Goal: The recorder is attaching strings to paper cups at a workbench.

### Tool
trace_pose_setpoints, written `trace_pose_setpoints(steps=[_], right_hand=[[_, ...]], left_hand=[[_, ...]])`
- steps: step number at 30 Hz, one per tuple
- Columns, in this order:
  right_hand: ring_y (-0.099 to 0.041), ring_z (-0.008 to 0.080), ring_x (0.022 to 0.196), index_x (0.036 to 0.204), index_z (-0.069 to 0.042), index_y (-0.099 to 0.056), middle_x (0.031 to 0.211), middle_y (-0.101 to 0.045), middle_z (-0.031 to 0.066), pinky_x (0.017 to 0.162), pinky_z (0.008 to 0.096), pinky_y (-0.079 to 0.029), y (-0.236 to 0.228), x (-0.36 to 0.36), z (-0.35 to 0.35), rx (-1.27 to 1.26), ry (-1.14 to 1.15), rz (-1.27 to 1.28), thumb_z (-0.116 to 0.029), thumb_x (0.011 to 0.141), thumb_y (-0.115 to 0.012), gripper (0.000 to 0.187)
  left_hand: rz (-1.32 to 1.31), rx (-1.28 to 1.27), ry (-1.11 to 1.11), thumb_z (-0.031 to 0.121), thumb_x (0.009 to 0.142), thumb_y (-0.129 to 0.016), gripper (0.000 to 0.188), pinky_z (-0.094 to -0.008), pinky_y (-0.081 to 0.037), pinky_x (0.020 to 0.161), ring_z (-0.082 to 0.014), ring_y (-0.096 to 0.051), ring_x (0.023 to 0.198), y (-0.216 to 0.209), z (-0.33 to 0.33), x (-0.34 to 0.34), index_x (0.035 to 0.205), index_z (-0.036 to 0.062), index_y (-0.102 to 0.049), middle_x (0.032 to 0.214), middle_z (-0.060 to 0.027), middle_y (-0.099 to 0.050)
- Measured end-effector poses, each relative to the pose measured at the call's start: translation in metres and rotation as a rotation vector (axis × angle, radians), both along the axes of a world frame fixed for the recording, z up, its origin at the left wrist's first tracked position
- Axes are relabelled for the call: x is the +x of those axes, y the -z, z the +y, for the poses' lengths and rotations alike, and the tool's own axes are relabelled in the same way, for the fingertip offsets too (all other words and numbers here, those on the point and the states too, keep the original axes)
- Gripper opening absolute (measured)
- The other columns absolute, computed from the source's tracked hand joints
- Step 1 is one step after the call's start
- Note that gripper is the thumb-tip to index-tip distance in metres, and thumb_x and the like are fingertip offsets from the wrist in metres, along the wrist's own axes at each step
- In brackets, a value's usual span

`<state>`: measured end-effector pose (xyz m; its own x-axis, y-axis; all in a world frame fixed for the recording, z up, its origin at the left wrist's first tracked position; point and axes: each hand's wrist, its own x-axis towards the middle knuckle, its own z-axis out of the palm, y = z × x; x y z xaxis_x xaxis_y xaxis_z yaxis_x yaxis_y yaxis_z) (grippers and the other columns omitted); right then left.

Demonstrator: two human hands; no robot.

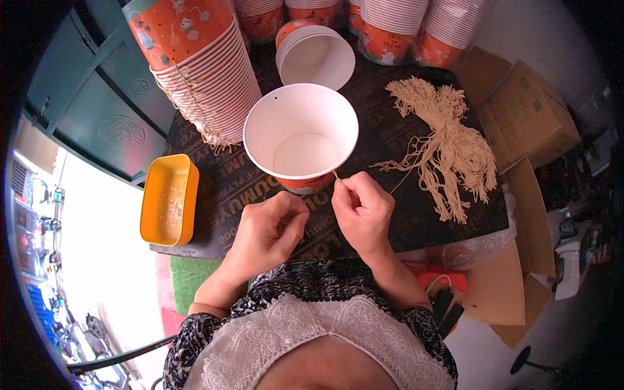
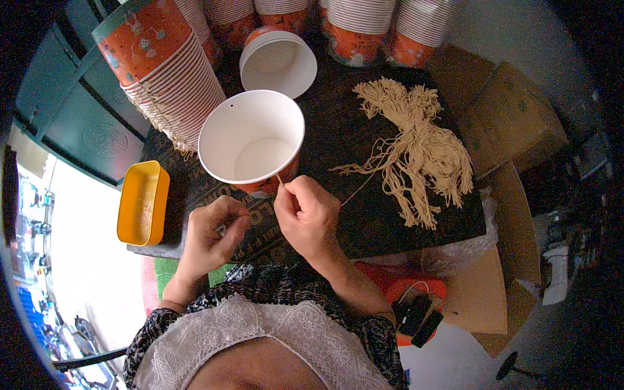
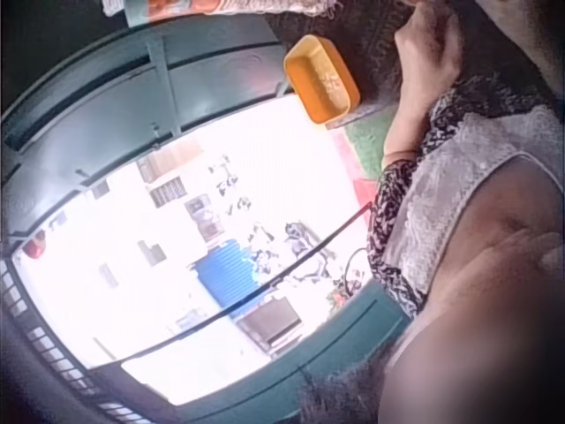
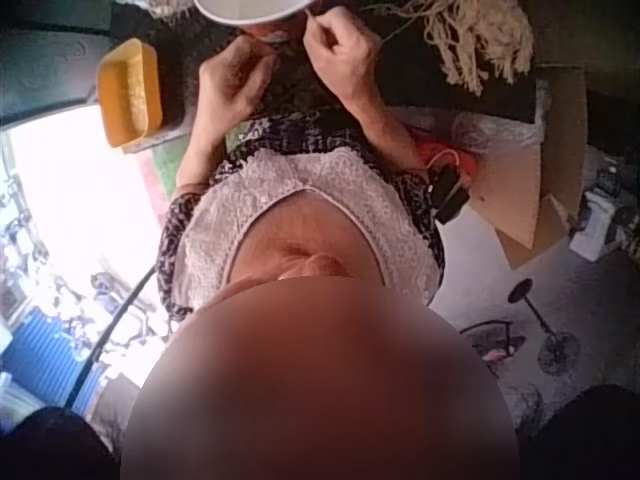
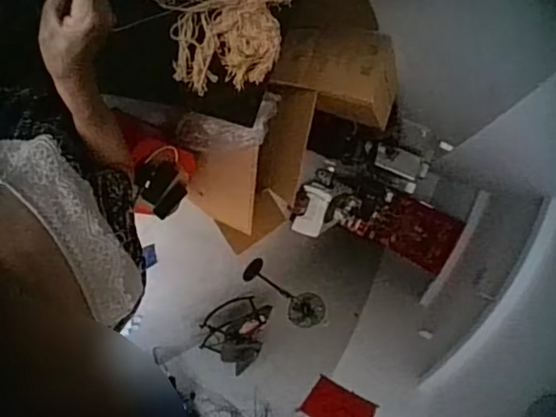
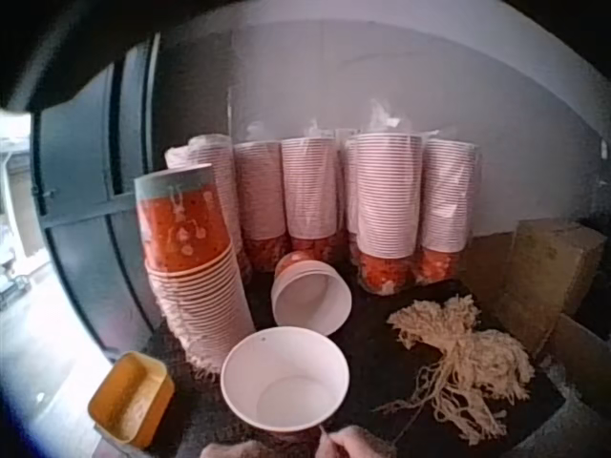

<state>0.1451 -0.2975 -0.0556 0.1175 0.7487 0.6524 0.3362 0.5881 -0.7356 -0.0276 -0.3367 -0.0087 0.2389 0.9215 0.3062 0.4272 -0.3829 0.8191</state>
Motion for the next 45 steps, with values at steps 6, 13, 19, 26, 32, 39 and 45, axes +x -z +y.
trace_pose_setpoints(steps=[6, 13, 19, 26, 32, 39, 45], right_hand=[[-0.043, 0.0045, 0.053, 0.073, 0.0, -0.053, 0.059, -0.048, 0.0015, 0.047, 0.024, -0.035, 0.001, -0.001, 0.003, -0.002, -0.003, -0.016, 0.007, 0.083, -0.067, 0.019], [-0.06, 0.0297, 0.058, 0.077, -0.002, -0.057, 0.068, -0.057, 0.0145, 0.052, 0.0358, -0.046, -0.002, -0.002, 0.007, -0.017, 0.002, -0.047, 0.004, 0.08, -0.068, 0.013], [-0.063, 0.0312, 0.062, 0.082, -0.001, -0.06, 0.072, -0.06, 0.0154, 0.056, 0.0373, -0.048, -0.005, -0.005, 0.008, -0.047, -0.013, -0.036, 0.002, 0.081, -0.067, 0.008], [-0.065, 0.0317, 0.065, 0.083, -0.001, -0.06, 0.075, -0.063, 0.016, 0.057, 0.038, -0.049, 0.0, -0.001, 0.012, -0.029, -0.015, -0.061, 0.0, 0.082, -0.068, 0.008], [-0.065, 0.0306, 0.066, 0.086, 0.0, -0.061, 0.077, -0.064, 0.0151, 0.058, 0.0366, -0.05, -0.001, 0.006, 0.002, -0.092, -0.073, -0.015, 0.0, 0.084, -0.067, 0.006], [-0.065, 0.0271, 0.066, 0.088, 0.002, -0.062, 0.08, -0.064, 0.0158, 0.058, 0.0339, -0.049, 0.003, 0.012, -0.013, -0.111, -0.131, -0.001, 0.001, 0.086, -0.065, 0.004], [-0.06, 0.0102, 0.063, 0.088, 0.002, -0.062, 0.072, -0.063, 0.0086, 0.055, 0.0279, -0.045, 0.007, 0.014, -0.011, -0.27, -0.248, 0.121, -0.002, 0.089, -0.064, 0.004]], left_hand=[[0.009, -0.001, -0.007, -0.001, 0.085, -0.064, 0.004, -0.0252, -0.046, 0.051, -0.0109, -0.058, 0.054, -0.005, 0.0, 0.001, 0.088, -0.0011, -0.061, 0.068, -0.0078, -0.061], [0.079, 0.297, -0.044, -0.003, 0.083, -0.063, 0.01, -0.0308, -0.049, 0.058, -0.0234, -0.061, 0.062, -0.048, 0.027, -0.007, 0.093, -0.0008, -0.061, 0.077, -0.0124, -0.061], [0.486, 0.462, 0.343, 0.0, 0.079, -0.063, 0.033, -0.0433, -0.045, 0.093, -0.0368, -0.053, 0.108, -0.053, 0.094, -0.003, 0.112, 0.0012, -0.064, 0.105, -0.016, -0.062], [0.499, 0.004, 0.561, 0.008, 0.08, -0.062, 0.016, -0.039, -0.05, 0.073, -0.0322, -0.064, 0.075, -0.048, 0.117, 0.008, 0.092, -0.0012, -0.069, 0.082, -0.0175, -0.068], [0.321, 0.149, 0.236, 0.011, 0.081, -0.065, 0.013, -0.0385, -0.048, 0.061, -0.0309, -0.063, 0.065, -0.032, 0.098, 0.005, 0.084, -0.0024, -0.066, 0.073, -0.0183, -0.065], [0.122, -0.127, 0.243, 0.006, 0.082, -0.066, 0.01, -0.0304, -0.047, 0.058, -0.015, -0.061, 0.065, -0.041, 0.079, 0.006, 0.081, -0.0037, -0.063, 0.065, -0.0074, -0.061], [-0.132, -0.425, 0.448, 0.003, 0.085, -0.066, 0.005, -0.0207, -0.045, 0.06, -0.0072, -0.057, 0.071, -0.044, 0.08, 0.012, 0.087, -0.0018, -0.064, 0.084, -0.0046, -0.066]])
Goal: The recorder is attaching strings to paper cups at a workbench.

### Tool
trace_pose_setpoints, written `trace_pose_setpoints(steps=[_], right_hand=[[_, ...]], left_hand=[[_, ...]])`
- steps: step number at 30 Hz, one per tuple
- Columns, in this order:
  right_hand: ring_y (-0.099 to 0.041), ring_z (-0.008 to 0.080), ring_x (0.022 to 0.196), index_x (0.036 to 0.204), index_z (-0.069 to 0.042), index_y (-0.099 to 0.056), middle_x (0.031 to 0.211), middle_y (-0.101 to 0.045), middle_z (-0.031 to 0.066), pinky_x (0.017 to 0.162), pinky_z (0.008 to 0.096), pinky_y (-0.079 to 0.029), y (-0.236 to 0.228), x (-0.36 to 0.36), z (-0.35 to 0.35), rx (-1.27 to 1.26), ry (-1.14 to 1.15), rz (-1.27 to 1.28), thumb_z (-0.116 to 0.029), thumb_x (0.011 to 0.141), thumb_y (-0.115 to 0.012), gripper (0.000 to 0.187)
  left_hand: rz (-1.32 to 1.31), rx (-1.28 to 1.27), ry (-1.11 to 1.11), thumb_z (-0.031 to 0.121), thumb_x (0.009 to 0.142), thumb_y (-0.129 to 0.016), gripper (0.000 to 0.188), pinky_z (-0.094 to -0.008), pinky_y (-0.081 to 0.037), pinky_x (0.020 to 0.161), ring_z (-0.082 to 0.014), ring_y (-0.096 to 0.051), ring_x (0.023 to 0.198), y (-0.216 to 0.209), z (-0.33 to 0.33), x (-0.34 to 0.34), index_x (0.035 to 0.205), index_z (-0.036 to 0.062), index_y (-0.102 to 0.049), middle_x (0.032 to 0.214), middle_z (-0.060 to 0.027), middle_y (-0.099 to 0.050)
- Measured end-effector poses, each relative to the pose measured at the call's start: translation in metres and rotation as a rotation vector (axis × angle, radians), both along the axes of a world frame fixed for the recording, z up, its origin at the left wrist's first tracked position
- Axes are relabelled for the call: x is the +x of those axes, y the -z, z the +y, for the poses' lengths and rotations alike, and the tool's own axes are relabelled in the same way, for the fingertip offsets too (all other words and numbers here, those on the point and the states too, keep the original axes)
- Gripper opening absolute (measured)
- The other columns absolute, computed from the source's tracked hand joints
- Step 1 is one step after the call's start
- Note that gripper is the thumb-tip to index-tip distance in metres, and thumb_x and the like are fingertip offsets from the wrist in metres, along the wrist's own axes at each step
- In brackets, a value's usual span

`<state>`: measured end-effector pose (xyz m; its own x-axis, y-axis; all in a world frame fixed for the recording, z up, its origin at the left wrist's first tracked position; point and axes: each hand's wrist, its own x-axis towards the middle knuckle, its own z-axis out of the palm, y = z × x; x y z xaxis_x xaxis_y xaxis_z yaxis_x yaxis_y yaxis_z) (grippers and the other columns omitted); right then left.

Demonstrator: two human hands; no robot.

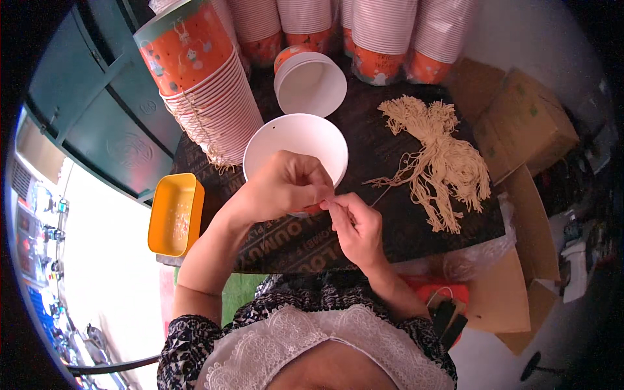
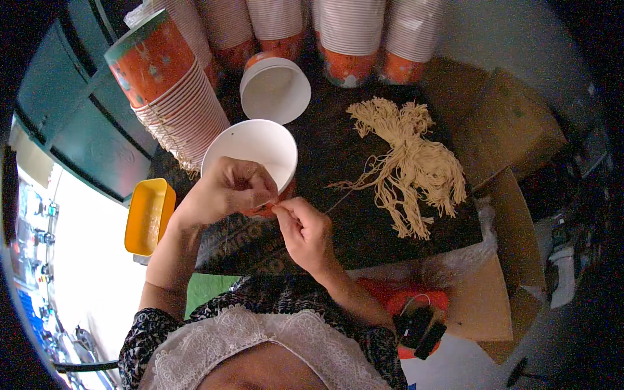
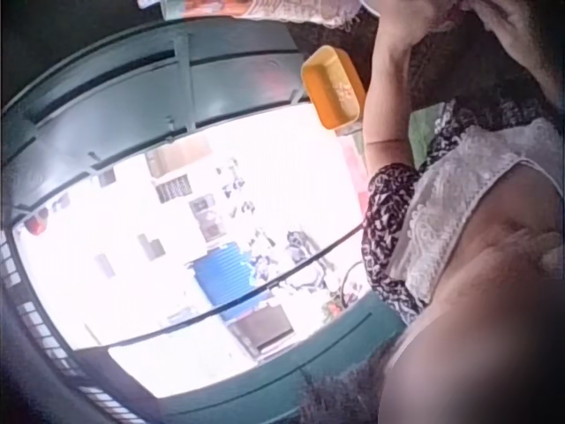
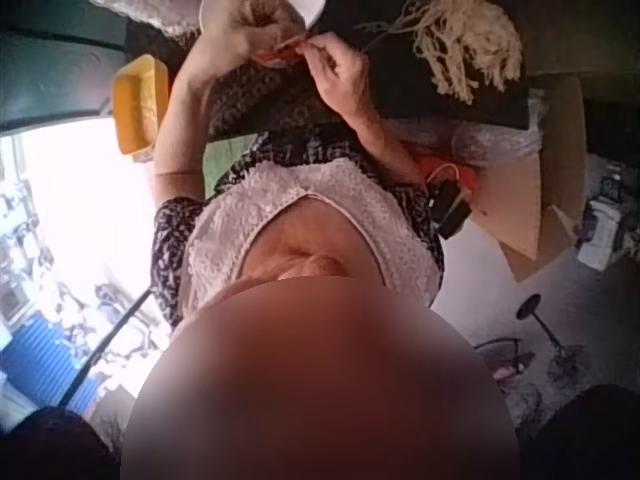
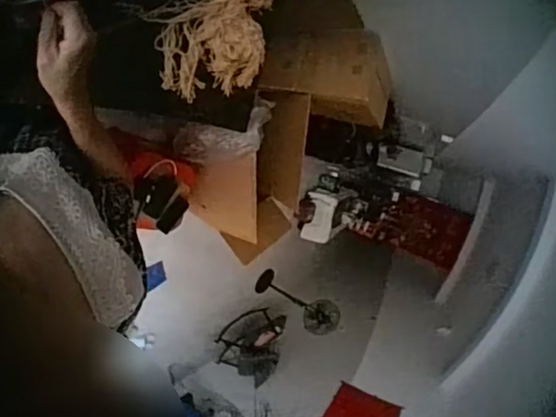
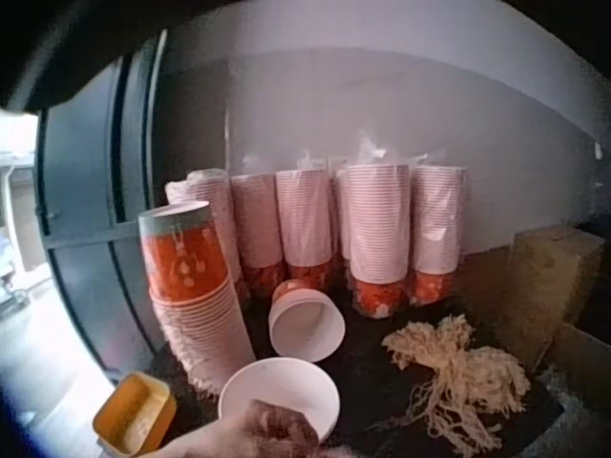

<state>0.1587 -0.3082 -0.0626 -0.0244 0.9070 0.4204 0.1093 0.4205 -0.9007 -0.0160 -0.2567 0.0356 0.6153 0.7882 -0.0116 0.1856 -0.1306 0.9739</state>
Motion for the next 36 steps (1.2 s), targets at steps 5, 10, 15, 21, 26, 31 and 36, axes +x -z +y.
trace_pose_setpoints(steps=[5, 10, 15, 21, 26, 31, 36], right_hand=[[-0.05, 0.003, 0.061, 0.088, 0.0, -0.062, 0.078, -0.065, 0.0001, 0.054, 0.0199, -0.041, -0.01, 0.008, 0.008, -0.026, -0.109, 0.105, -0.008, 0.096, -0.058, 0.012], [-0.056, 0.0053, 0.065, 0.087, 0.002, -0.061, 0.071, -0.063, 0.0016, 0.058, 0.0223, -0.046, -0.049, 0.026, 0.013, -0.093, -0.196, 0.133, -0.009, 0.096, -0.059, 0.014], [-0.05, 0.0033, 0.061, 0.084, 0.0, -0.062, 0.069, -0.06, -0.0015, 0.056, 0.0193, -0.04, -0.066, 0.026, 0.026, -0.048, -0.201, 0.007, -0.009, 0.096, -0.058, 0.016], [-0.05, 0.0033, 0.067, 0.091, 0.001, -0.062, 0.075, -0.058, -0.0013, 0.058, 0.0198, -0.04, -0.066, 0.027, 0.043, -0.013, -0.212, 0.051, -0.004, 0.094, -0.057, 0.008], [-0.053, 0.0097, 0.067, 0.09, 0.0, -0.063, 0.079, -0.056, 0.002, 0.058, 0.0236, -0.041, -0.067, 0.046, 0.038, 0.231, -0.163, -0.238, 0.008, 0.083, -0.054, 0.013], [-0.059, 0.0272, 0.087, 0.095, 0.003, -0.064, 0.09, -0.057, 0.0119, 0.076, 0.0338, -0.048, -0.062, 0.035, 0.035, 0.468, 0.032, -0.421, 0.007, 0.076, -0.064, 0.019], [-0.057, 0.0327, 0.087, 0.089, 0.0, -0.06, 0.09, -0.055, 0.0129, 0.077, 0.0414, -0.048, -0.056, 0.031, 0.036, 0.46, 0.049, -0.414, 0.003, 0.076, -0.068, 0.016]], left_hand=[[0.054, -0.015, -0.095, 0.004, 0.088, -0.067, 0.007, -0.0198, -0.041, 0.05, -0.0072, -0.055, 0.06, 0.006, 0.006, 0.004, 0.088, -0.0017, -0.065, 0.076, -0.0057, -0.066], [-0.005, -0.006, -0.127, 0.001, 0.085, -0.067, 0.004, -0.0217, -0.042, 0.05, -0.0051, -0.054, 0.058, 0.003, 0.002, 0.011, 0.082, -0.0018, -0.067, 0.068, -0.0008, -0.064], [0.012, -0.058, -0.071, 0.002, 0.084, -0.068, 0.003, -0.0213, -0.043, 0.052, -0.0053, -0.055, 0.061, 0.002, 0.004, 0.012, 0.084, -0.0014, -0.068, 0.071, -0.0005, -0.064], [0.036, 0.147, -0.086, 0.005, 0.083, -0.07, 0.008, -0.0222, -0.044, 0.055, -0.0064, -0.056, 0.063, 0.01, 0.012, 0.012, 0.082, -0.0015, -0.066, 0.071, 0.0001, -0.063], [0.015, 0.017, -0.076, 0.0, 0.079, -0.067, 0.004, -0.0227, -0.042, 0.053, -0.0076, -0.054, 0.061, 0.005, 0.016, 0.012, 0.08, -0.002, -0.064, 0.07, -0.0021, -0.062], [-0.022, -0.002, -0.071, -0.002, 0.078, -0.065, 0.004, -0.0229, -0.041, 0.052, -0.0079, -0.054, 0.059, 0.006, 0.018, 0.015, 0.081, -0.0024, -0.063, 0.069, -0.0033, -0.062], [-0.073, -0.044, -0.061, -0.003, 0.078, -0.065, 0.003, -0.0229, -0.042, 0.052, -0.0079, -0.055, 0.059, 0.011, 0.021, 0.015, 0.08, -0.0023, -0.063, 0.069, -0.0039, -0.062]])
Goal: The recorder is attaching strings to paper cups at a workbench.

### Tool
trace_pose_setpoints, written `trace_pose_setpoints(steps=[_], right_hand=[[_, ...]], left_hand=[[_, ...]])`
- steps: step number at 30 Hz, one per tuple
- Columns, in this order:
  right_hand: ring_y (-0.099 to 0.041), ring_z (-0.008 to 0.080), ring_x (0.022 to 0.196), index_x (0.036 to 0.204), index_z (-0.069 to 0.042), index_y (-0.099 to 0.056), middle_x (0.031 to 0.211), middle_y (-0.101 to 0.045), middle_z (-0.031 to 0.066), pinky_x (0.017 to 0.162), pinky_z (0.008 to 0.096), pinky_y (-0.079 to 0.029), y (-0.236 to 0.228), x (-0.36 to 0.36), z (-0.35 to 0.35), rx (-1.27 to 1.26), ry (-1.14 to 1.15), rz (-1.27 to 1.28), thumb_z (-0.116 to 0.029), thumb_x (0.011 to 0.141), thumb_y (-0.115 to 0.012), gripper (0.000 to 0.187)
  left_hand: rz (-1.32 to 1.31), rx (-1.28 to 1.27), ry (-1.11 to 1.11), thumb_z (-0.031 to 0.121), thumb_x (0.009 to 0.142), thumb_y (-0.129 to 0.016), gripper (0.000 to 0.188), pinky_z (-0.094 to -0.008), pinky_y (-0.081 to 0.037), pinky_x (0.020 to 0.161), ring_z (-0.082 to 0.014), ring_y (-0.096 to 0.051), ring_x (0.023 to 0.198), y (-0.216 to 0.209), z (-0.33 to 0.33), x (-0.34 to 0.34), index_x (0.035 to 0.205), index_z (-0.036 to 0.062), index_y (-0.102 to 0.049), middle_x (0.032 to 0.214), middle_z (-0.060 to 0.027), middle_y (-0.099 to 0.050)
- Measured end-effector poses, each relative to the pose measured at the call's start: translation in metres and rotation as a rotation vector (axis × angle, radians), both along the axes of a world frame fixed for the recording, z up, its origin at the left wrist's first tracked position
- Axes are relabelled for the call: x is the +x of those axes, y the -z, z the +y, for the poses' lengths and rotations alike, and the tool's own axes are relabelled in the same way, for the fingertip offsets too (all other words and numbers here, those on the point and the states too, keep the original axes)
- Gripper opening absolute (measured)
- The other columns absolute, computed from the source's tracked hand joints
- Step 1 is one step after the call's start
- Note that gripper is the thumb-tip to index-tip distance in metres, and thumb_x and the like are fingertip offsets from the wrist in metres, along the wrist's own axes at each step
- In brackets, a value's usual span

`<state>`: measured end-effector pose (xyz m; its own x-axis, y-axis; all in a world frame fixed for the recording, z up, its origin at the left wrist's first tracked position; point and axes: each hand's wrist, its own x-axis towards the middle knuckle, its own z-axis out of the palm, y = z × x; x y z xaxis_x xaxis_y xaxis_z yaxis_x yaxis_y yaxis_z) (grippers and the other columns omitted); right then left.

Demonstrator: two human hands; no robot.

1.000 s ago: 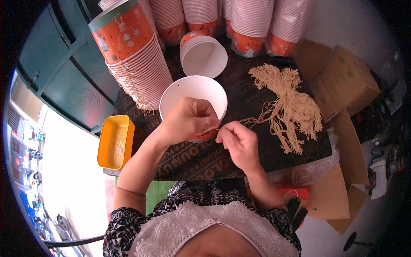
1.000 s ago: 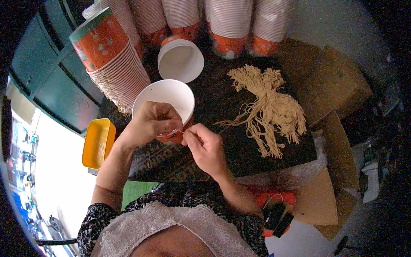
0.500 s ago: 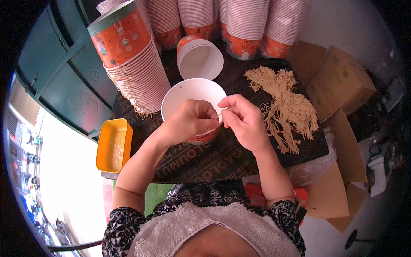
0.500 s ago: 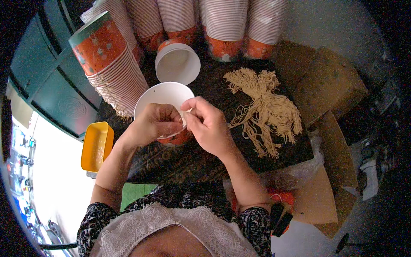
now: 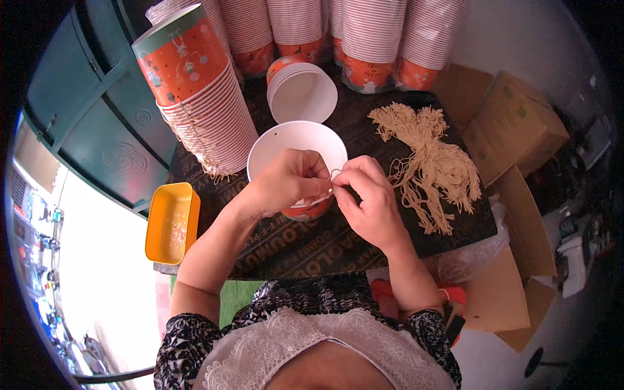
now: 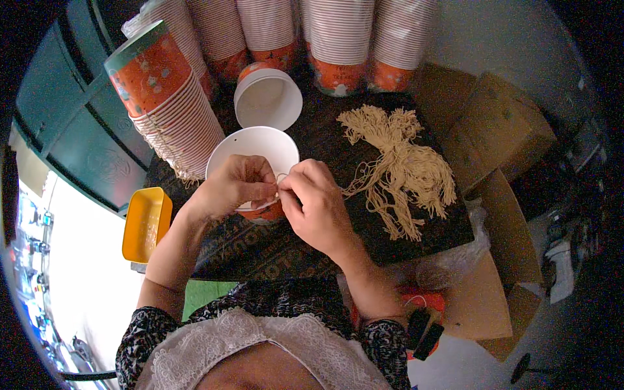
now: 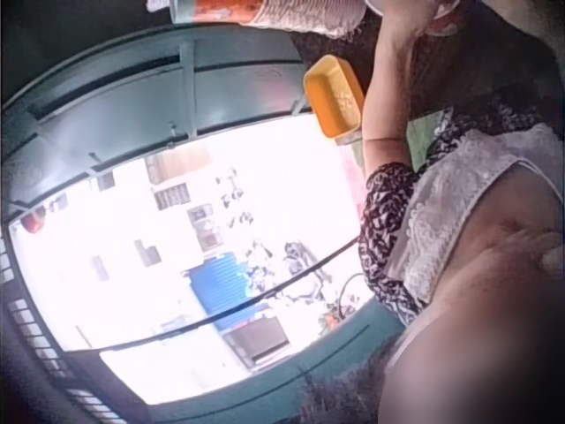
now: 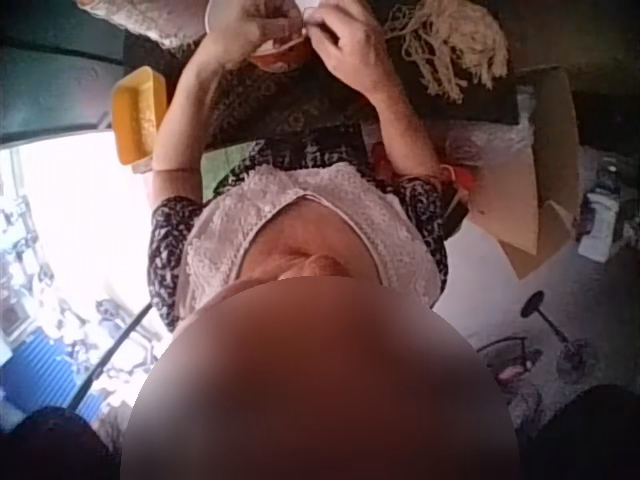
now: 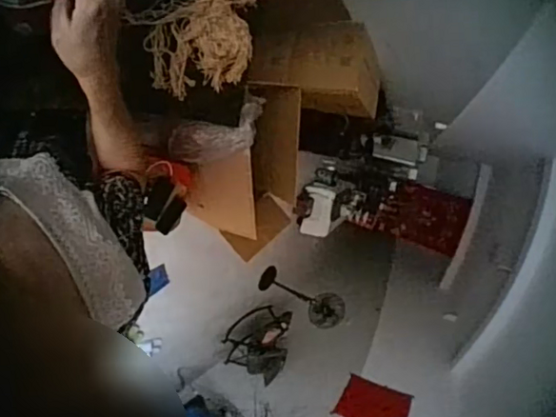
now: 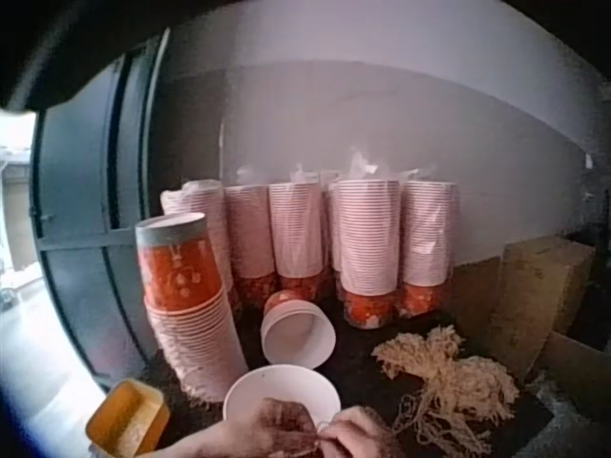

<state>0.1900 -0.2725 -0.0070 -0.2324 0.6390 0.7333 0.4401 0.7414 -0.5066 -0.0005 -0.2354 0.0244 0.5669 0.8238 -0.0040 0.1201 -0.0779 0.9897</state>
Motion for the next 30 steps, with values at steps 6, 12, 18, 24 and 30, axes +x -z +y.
trace_pose_setpoints(steps=[6, 12, 18, 24, 30], right_hand=[[-0.056, 0.0324, 0.085, 0.086, -0.001, -0.054, 0.091, -0.054, 0.0136, 0.075, 0.0422, -0.046, 0.01, -0.005, -0.001, 0.037, 0.048, 0.04, 0.004, 0.077, -0.066, 0.016], [-0.056, 0.0318, 0.086, 0.088, -0.001, -0.054, 0.093, -0.054, 0.0121, 0.075, 0.0421, -0.046, 0.012, -0.01, -0.007, 0.143, 0.067, -0.001, 0.003, 0.078, -0.067, 0.017], [-0.059, 0.032, 0.09, 0.095, 0.003, -0.06, 0.1, -0.059, 0.0147, 0.077, 0.0409, -0.049, 0.018, 0.004, 0.006, 0.115, 0.072, 0.039, 0.004, 0.084, -0.062, 0.012], [-0.06, 0.034, 0.093, 0.104, 0.007, -0.061, 0.103, -0.058, 0.0165, 0.082, 0.0409, -0.051, 0.023, 0.002, 0.009, 0.047, 0.0, 0.093, 0.008, 0.085, -0.059, 0.019], [-0.06, 0.0334, 0.094, 0.108, 0.007, -0.061, 0.105, -0.057, 0.0172, 0.082, 0.0388, -0.051, 0.025, 0.001, 0.006, -0.02, -0.007, 0.128, 0.009, 0.085, -0.056, 0.024]], left_hand=[[0.065, 0.076, -0.062, 0.002, 0.077, -0.067, 0.005, -0.0252, -0.044, 0.056, -0.0107, -0.057, 0.063, -0.005, -0.002, 0.007, 0.079, -0.0022, -0.063, 0.069, -0.0047, -0.063], [0.142, 0.085, -0.107, 0.0, 0.081, -0.064, 0.005, -0.0259, -0.046, 0.063, -0.012, -0.057, 0.069, 0.001, 0.0, 0.008, 0.082, 0.0006, -0.06, 0.075, -0.0046, -0.062], [0.195, 0.128, -0.081, 0.0, 0.079, -0.071, 0.011, -0.025, -0.047, 0.067, -0.0117, -0.058, 0.075, -0.004, -0.005, 0.011, 0.082, 0.0018, -0.06, 0.079, -0.0045, -0.062], [0.143, 0.262, -0.056, 0.005, 0.077, -0.072, 0.012, -0.0284, -0.047, 0.064, -0.0127, -0.059, 0.071, 0.006, -0.003, 0.008, 0.082, 0.0007, -0.063, 0.076, -0.007, -0.065], [0.281, 0.735, -0.245, 0.002, 0.078, -0.069, 0.014, -0.0402, -0.051, 0.063, -0.0339, -0.064, 0.071, 0.008, -0.021, 0.02, 0.088, -0.0021, -0.059, 0.082, -0.0184, -0.064]])
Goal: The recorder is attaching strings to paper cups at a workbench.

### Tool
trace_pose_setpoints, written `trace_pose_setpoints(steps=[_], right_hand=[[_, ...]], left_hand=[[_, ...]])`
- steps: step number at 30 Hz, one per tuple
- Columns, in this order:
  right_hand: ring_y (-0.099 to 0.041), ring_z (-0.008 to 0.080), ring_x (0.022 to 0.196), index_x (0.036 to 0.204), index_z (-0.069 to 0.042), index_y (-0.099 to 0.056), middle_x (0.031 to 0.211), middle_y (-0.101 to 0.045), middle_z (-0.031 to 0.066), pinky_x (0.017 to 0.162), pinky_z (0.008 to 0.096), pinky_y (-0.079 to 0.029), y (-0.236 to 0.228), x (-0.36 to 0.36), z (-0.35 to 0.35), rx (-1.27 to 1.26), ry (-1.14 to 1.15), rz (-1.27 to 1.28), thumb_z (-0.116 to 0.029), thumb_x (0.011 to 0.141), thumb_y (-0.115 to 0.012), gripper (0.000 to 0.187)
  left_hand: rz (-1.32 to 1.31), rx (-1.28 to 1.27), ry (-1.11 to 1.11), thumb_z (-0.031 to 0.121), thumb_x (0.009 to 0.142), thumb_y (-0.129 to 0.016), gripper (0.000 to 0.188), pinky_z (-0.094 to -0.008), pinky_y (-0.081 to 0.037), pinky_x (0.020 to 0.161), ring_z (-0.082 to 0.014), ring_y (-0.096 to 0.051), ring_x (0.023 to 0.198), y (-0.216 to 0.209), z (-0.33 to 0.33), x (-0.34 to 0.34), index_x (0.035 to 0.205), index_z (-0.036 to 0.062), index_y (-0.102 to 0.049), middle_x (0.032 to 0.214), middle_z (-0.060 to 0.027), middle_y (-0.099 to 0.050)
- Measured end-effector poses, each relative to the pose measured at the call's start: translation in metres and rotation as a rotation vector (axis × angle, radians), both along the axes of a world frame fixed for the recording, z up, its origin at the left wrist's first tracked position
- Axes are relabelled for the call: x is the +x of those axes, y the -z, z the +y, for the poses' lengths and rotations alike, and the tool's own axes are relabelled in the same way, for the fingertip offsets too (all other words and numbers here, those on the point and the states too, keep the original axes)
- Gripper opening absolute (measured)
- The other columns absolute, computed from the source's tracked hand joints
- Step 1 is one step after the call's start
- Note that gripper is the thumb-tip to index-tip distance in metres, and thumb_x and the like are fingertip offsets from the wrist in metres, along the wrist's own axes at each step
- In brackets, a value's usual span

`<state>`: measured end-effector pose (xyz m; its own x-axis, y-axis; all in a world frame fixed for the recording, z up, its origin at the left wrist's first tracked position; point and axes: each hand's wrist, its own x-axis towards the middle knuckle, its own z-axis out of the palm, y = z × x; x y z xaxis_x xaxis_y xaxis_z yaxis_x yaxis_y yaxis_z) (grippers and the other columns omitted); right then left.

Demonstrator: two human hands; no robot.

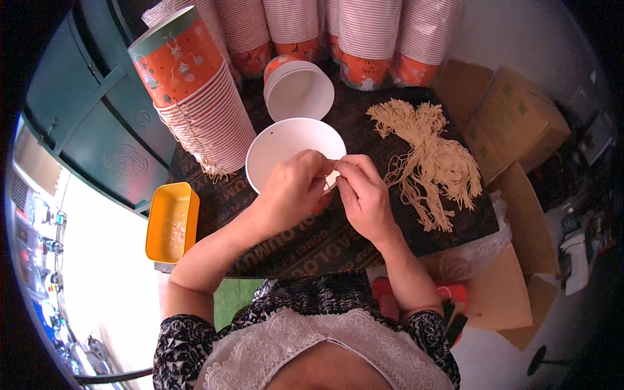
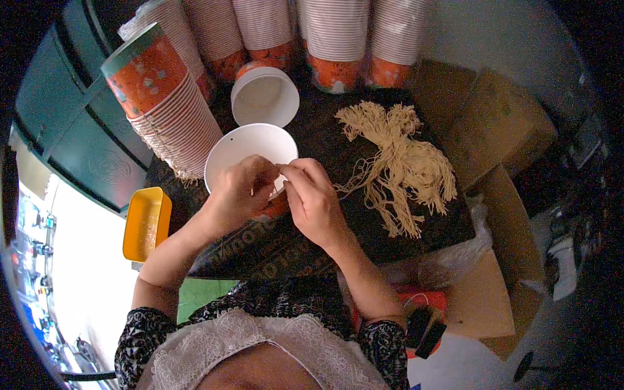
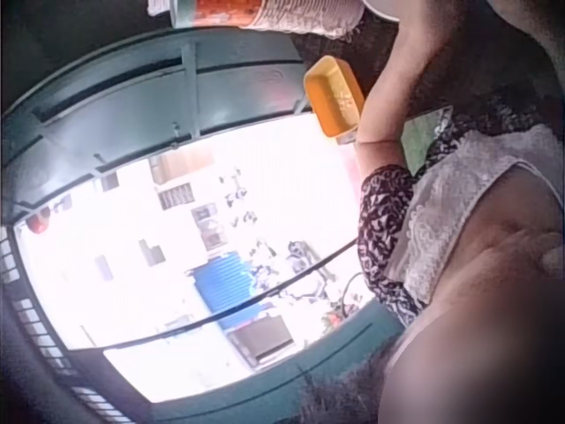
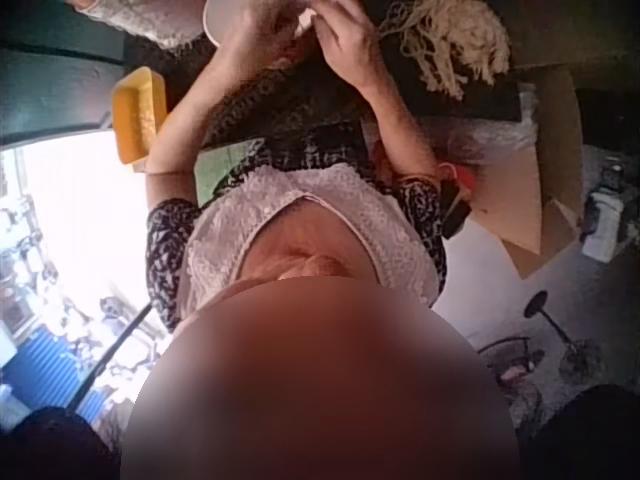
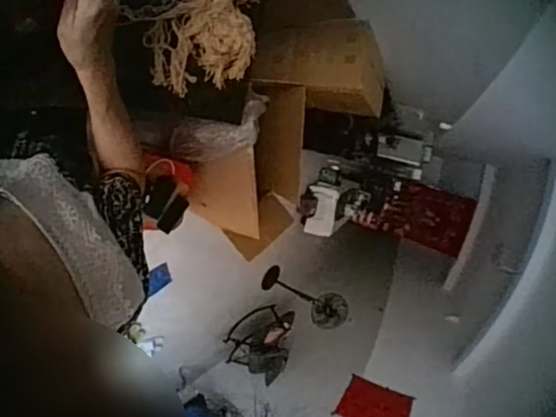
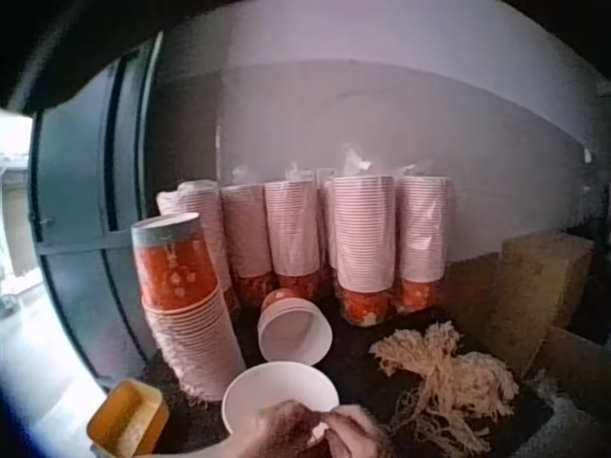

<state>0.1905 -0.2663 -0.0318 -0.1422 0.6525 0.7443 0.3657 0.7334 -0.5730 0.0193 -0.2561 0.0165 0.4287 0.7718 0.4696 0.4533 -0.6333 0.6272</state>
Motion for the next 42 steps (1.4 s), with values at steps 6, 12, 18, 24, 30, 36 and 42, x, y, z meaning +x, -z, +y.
trace_pose_setpoints(steps=[6, 12, 18, 24, 30, 36, 42], right_hand=[[-0.06, 0.0327, 0.095, 0.113, 0.006, -0.061, 0.104, -0.057, 0.017, 0.082, 0.0384, -0.05, -0.005, 0.002, 0.0, -0.053, -0.055, 0.001, 0.01, 0.084, -0.055, 0.03], [-0.06, 0.0334, 0.097, 0.113, 0.005, -0.061, 0.104, -0.057, 0.017, 0.084, 0.0391, -0.049, -0.011, 0.005, 0.003, -0.108, -0.116, -0.047, 0.007, 0.087, -0.056, 0.026], [-0.06, 0.0237, 0.092, 0.106, 0.004, -0.058, 0.1, -0.057, 0.0123, 0.081, 0.0304, -0.048, -0.008, 0.009, 0.008, -0.199, -0.238, 0.041, 0.003, 0.093, -0.054, 0.013], [-0.059, 0.0291, 0.093, 0.095, 0.003, -0.057, 0.104, -0.055, 0.0145, 0.081, 0.0361, -0.049, -0.003, 0.003, 0.004, -0.211, -0.178, 0.074, 0.005, 0.086, -0.06, 0.009], [-0.057, 0.0251, 0.085, 0.092, 0.002, -0.057, 0.117, -0.047, 0.0173, 0.076, 0.0352, -0.049, 0.006, -0.011, -0.014, 0.175, 0.113, -0.003, 0.009, 0.081, -0.066, 0.015], [-0.056, 0.0217, 0.085, 0.097, 0.004, -0.059, 0.12, -0.045, 0.0167, 0.078, 0.033, -0.05, 0.016, -0.008, -0.024, 0.289, 0.141, -0.096, 0.012, 0.08, -0.064, 0.02], [-0.058, 0.0243, 0.087, 0.095, 0.004, -0.057, 0.113, -0.049, 0.016, 0.082, 0.0351, -0.05, 0.022, -0.007, -0.02, 0.167, -0.002, -0.039, 0.013, 0.08, -0.061, 0.019]], left_hand=[[0.148, 0.163, -0.093, -0.001, 0.081, -0.065, 0.009, -0.0427, -0.052, 0.067, -0.039, -0.064, 0.076, 0.002, -0.008, 0.002, 0.087, 0.0001, -0.058, 0.084, -0.0174, -0.063], [0.222, 0.338, -0.089, 0.005, 0.084, -0.067, 0.017, -0.0444, -0.052, 0.064, -0.0368, -0.064, 0.074, 0.015, -0.006, -0.002, 0.094, 0.0014, -0.054, 0.082, -0.0159, -0.062], [0.246, 0.398, -0.068, 0.005, 0.083, -0.069, 0.022, -0.043, -0.052, 0.061, -0.0352, -0.064, 0.072, 0.019, -0.005, -0.002, 0.097, 0.0025, -0.052, 0.082, -0.0145, -0.062], [0.0, 0.123, 0.051, 0.0, 0.087, -0.065, 0.009, -0.0337, -0.051, 0.061, -0.02, -0.063, 0.068, 0.01, -0.005, -0.006, 0.091, 0.0005, -0.056, 0.079, -0.0099, -0.063], [-0.132, -0.227, 0.044, 0.0, 0.084, -0.06, 0.004, -0.0366, -0.049, 0.062, -0.0284, -0.066, 0.069, -0.001, -0.002, -0.007, 0.082, -0.0014, -0.057, 0.073, -0.0159, -0.062], [-0.097, -0.206, -0.07, 0.003, 0.083, -0.058, 0.007, -0.0424, -0.05, 0.063, -0.0367, -0.066, 0.069, -0.002, 0.001, -0.002, 0.082, -0.0034, -0.059, 0.071, -0.021, -0.063], [0.014, -0.053, -0.15, 0.004, 0.081, -0.057, 0.009, -0.047, -0.051, 0.064, -0.0433, -0.065, 0.072, 0.001, 0.007, 0.002, 0.082, -0.0032, -0.061, 0.073, -0.0252, -0.064]])
